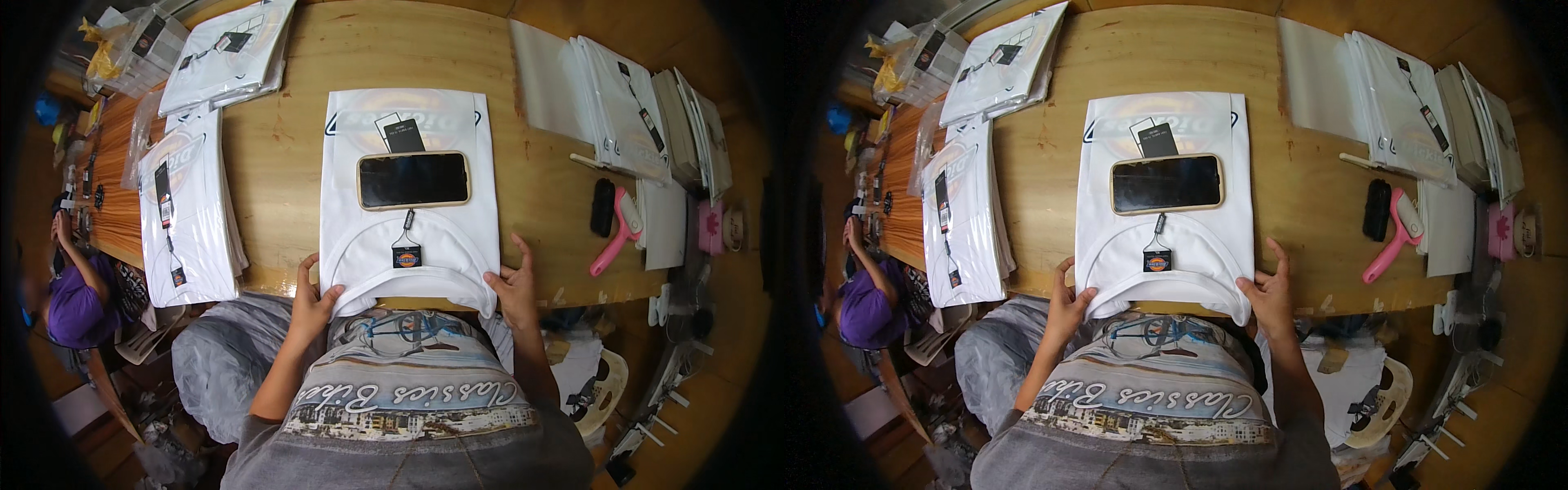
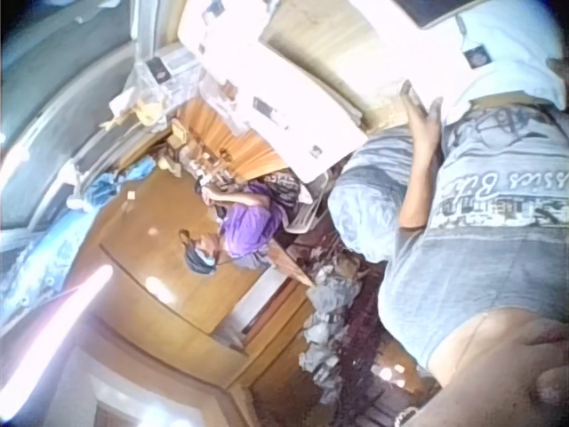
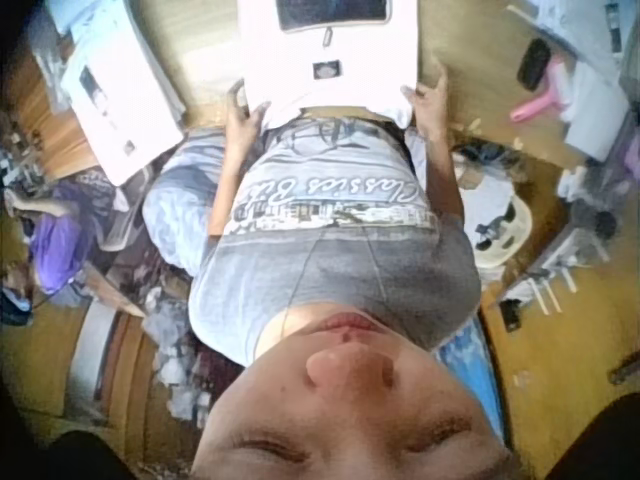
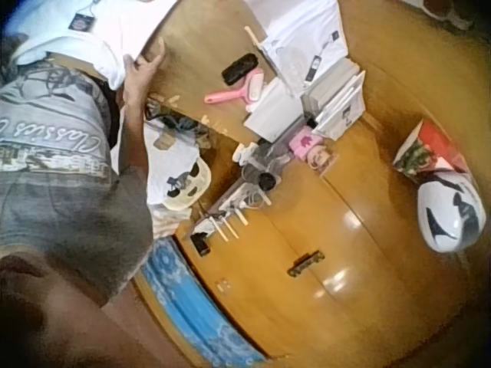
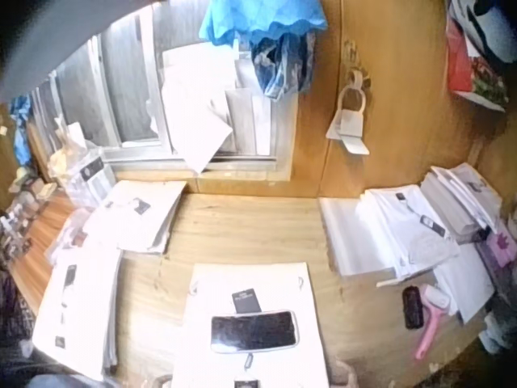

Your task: The person folds white t-shirts, places them into clear plastic bags, and secures the bundles with blue elastic bands. They handle the shirts one by one, folding them neatly before bagging and tying them, then stacking the finished packages.

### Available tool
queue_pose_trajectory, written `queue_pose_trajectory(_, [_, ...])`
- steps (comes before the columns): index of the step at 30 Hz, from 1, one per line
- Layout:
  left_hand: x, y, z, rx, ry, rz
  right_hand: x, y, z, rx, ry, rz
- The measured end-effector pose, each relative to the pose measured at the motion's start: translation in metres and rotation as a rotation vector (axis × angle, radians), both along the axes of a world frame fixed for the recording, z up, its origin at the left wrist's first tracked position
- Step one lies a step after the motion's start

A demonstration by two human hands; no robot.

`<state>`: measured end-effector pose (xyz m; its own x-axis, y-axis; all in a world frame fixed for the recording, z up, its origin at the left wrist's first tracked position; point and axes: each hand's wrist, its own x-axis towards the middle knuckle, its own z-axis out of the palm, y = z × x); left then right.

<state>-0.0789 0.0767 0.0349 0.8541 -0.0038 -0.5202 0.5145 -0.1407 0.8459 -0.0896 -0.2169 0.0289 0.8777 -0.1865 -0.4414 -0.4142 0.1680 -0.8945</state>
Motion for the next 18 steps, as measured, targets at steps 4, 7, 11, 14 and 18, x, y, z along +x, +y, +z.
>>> queue_pose_trajectory(4, [0.0,0.005,-0.013,-0.303,-0.022,-0.009,-0.004,0.002,-0.002,0.152,0.012,0.014])
queue_pose_trajectory(7, [0.005,0.006,-0.007,0.127,-0.285,-0.287,-0.01,-0.001,-0.001,0.05,-0.056,0.243])
queue_pose_trajectory(11, [0.002,-0.003,0.009,0.637,-0.175,-0.417,-0.019,-0.009,-0.006,-0.165,-0.054,0.519])
queue_pose_trajectory(14, [-0.002,-0.005,0.014,0.834,-0.064,-0.474,-0.011,-0.007,0.014,-0.406,-0.088,0.632])
queue_pose_trajectory(18, [-0.016,0.0,0.005,0.898,-0.196,-0.51,0.009,-0.021,0.037,-0.471,0.09,0.733])
